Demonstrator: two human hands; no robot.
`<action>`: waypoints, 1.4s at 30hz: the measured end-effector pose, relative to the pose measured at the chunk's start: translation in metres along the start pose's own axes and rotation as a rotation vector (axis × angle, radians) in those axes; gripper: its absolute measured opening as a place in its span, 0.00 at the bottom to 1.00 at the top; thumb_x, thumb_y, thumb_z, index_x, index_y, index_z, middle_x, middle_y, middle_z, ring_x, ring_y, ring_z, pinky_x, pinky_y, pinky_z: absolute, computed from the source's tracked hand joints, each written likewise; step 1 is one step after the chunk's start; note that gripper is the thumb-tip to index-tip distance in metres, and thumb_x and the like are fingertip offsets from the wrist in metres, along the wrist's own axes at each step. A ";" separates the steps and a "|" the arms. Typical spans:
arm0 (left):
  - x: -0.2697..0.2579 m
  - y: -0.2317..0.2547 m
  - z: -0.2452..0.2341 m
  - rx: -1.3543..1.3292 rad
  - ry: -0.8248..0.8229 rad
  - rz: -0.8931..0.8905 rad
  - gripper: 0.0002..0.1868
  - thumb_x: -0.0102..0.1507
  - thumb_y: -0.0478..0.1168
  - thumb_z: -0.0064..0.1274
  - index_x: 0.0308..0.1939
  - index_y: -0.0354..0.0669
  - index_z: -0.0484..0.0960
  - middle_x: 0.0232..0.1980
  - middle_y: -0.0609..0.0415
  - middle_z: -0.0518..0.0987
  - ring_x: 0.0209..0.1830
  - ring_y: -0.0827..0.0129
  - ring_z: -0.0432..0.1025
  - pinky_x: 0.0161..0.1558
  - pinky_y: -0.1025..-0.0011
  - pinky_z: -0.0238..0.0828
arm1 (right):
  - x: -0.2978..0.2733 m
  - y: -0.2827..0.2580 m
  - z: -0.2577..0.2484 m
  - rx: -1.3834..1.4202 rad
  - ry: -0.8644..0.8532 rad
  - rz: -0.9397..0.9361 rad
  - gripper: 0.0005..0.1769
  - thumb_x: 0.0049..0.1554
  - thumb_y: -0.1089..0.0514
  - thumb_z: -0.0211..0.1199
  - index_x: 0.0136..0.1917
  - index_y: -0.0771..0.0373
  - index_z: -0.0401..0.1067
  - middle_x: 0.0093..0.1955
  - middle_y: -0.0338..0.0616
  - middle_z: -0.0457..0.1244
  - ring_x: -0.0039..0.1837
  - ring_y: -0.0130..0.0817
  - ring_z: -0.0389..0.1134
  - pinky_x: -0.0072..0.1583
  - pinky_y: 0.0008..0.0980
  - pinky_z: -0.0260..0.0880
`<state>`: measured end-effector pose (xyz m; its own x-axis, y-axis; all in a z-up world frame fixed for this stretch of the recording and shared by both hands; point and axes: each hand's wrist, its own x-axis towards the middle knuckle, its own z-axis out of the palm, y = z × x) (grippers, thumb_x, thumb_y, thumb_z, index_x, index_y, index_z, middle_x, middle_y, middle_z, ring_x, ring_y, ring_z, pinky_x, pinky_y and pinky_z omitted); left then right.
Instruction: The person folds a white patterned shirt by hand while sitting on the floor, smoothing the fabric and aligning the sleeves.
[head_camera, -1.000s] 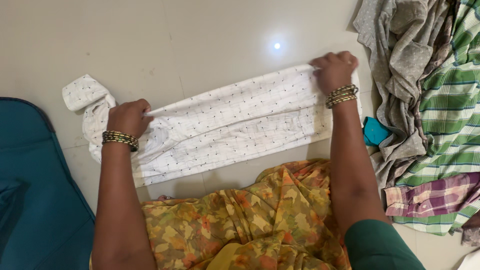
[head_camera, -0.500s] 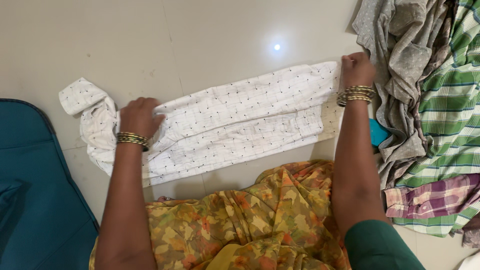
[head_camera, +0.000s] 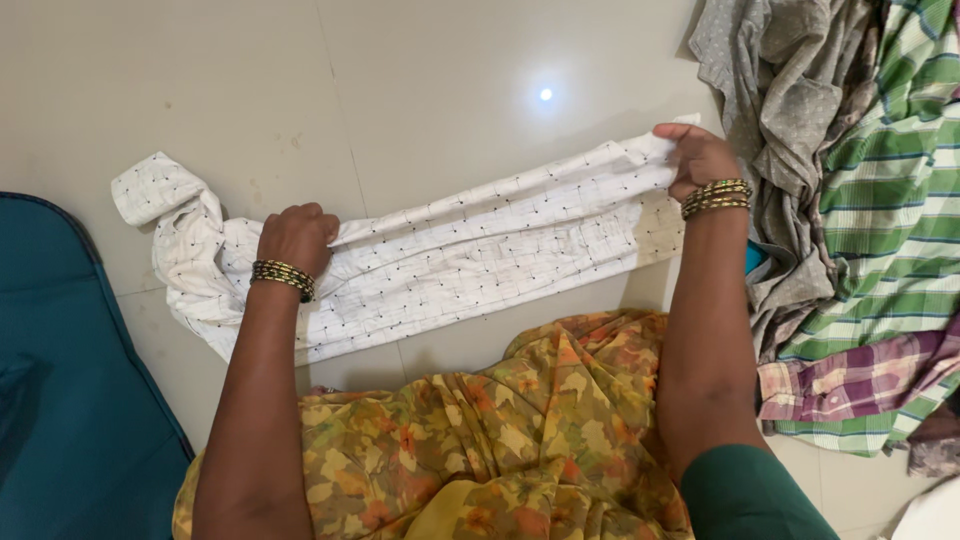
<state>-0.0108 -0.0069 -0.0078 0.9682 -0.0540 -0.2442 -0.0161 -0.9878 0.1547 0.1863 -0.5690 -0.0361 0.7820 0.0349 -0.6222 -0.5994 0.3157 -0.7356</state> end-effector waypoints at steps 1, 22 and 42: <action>-0.001 0.000 0.000 0.003 0.007 0.006 0.07 0.59 0.33 0.53 0.29 0.50 0.82 0.35 0.54 0.77 0.43 0.57 0.74 0.44 0.57 0.69 | -0.001 0.000 0.000 0.030 0.030 0.015 0.09 0.60 0.69 0.52 0.49 0.67 0.73 0.47 0.47 0.67 0.48 0.40 0.73 0.49 0.40 0.80; -0.015 -0.009 -0.009 0.002 0.105 0.022 0.08 0.55 0.29 0.56 0.28 0.49 0.82 0.34 0.54 0.75 0.41 0.57 0.73 0.41 0.58 0.69 | -0.010 0.008 -0.012 -0.253 0.125 -0.362 0.07 0.57 0.71 0.70 0.51 0.68 0.80 0.42 0.44 0.71 0.39 0.27 0.67 0.40 0.25 0.63; -0.002 -0.022 -0.029 0.006 0.682 -0.224 0.07 0.62 0.30 0.60 0.41 0.45 0.79 0.51 0.50 0.80 0.56 0.51 0.72 0.55 0.52 0.64 | 0.021 -0.003 -0.015 -0.622 0.436 -0.577 0.11 0.61 0.65 0.65 0.57 0.64 0.68 0.52 0.51 0.69 0.47 0.35 0.72 0.47 0.40 0.71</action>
<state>-0.0048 0.0194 0.0166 0.8885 0.2513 0.3839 0.2016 -0.9654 0.1655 0.2024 -0.5839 -0.0510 0.9282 -0.3652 -0.0714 -0.2228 -0.3920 -0.8926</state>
